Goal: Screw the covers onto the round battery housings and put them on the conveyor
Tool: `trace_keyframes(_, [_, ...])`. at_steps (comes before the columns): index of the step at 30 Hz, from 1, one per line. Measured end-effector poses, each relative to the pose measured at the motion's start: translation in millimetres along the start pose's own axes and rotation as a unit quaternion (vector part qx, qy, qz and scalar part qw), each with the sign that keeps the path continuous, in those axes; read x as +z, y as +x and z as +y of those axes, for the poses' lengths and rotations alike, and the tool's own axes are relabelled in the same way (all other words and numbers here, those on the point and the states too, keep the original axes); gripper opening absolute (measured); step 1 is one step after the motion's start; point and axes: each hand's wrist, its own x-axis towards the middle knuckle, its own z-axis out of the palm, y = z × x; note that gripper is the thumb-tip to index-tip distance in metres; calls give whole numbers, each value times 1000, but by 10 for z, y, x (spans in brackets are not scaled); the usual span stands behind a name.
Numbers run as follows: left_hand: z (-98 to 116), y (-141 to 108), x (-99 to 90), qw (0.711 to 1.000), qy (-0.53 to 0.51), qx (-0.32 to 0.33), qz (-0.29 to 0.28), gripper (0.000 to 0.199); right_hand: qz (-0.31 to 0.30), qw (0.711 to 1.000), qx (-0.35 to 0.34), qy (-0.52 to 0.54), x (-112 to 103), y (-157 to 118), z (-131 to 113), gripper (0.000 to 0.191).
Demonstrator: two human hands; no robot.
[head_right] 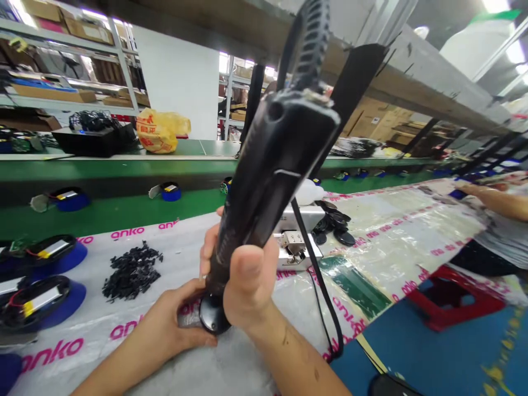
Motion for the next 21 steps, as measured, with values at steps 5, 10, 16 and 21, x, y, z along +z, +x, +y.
trace_keyframes(5, [-25,-7,-9,1000,-7,9,-5,62,-35,999,-12,-8,7,-3,186,62])
trace_keyframes(10, [-53,-22,-7,1000,-27,17,-1,56,-68,998,6,0,-33,-56,314,59])
trace_keyframes(16, [-47,-34,27,999,-28,11,13,50,-91,996,0,-7,-94,-130,432,56])
trace_keyframes(21, [-63,-25,46,999,-29,12,12,55,-80,995,-16,-53,-145,-153,451,50])
